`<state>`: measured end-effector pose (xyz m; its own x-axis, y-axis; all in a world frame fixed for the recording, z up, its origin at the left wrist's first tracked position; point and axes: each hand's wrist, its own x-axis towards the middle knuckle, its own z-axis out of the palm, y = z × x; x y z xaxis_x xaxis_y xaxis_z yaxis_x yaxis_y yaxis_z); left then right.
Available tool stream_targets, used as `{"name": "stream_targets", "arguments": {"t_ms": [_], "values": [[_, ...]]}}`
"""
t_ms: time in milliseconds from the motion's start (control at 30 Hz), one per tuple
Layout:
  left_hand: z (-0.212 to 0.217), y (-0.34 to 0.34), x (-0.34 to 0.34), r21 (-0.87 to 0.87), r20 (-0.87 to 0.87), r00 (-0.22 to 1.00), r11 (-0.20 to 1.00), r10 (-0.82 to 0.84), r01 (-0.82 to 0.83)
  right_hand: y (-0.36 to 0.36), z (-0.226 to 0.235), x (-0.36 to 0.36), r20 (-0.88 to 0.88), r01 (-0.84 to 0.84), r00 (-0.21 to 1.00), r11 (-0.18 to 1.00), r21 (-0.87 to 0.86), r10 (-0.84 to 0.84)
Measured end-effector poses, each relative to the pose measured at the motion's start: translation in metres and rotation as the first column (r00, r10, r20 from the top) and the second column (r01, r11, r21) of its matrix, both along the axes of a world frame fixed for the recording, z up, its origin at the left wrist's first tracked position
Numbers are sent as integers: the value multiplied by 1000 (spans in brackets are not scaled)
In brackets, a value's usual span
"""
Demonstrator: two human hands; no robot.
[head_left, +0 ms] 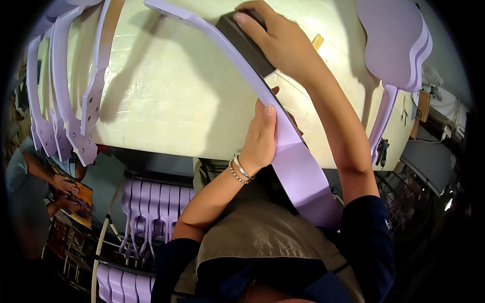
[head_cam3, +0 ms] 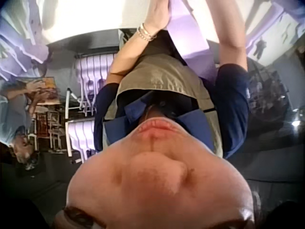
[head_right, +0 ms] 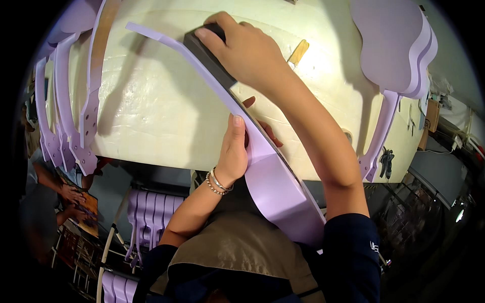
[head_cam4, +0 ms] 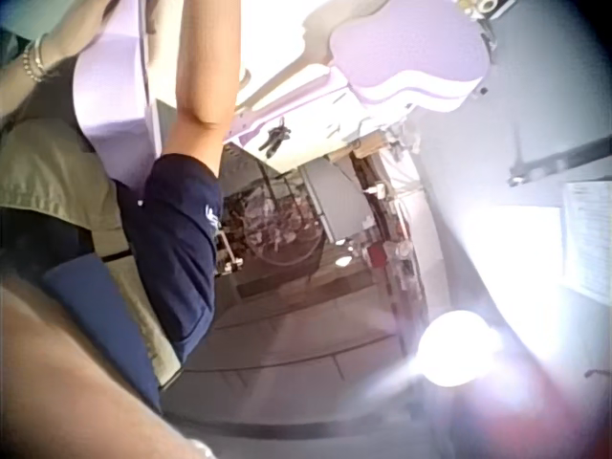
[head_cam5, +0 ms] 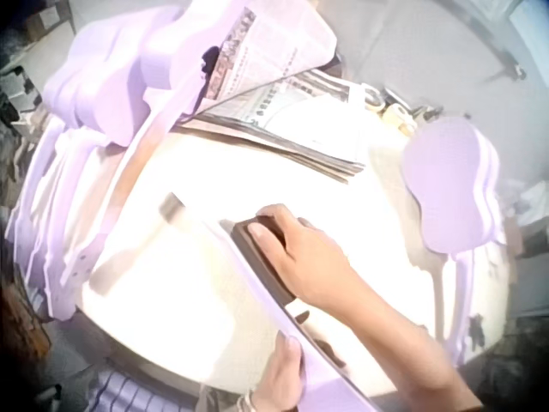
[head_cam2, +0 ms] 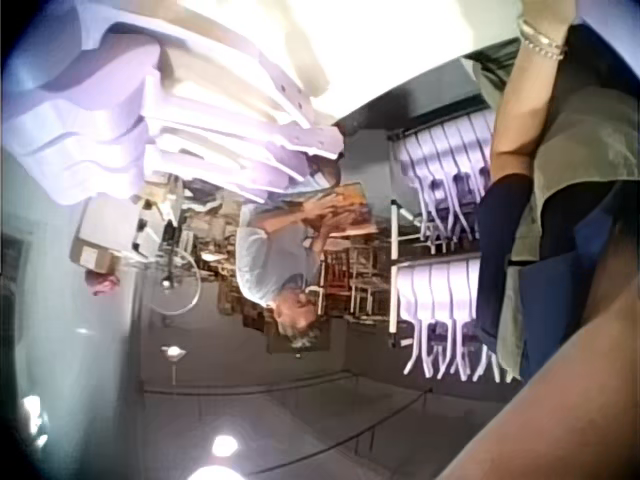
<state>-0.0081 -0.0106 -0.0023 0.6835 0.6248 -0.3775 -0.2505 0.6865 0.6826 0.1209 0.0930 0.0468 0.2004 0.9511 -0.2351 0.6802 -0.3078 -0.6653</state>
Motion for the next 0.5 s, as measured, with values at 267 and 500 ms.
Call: {"name": "stream_targets", "arguments": {"t_ms": [267, 500], "values": [[-12, -3, 2, 318, -159, 977, 944, 141, -84, -118, 35, 26, -108, -22, 994, 982, -188, 2], [-5, -3, 1, 121, 14, 999, 992, 34, -36, 36, -14, -3, -20, 90, 996, 993, -76, -92]]}}
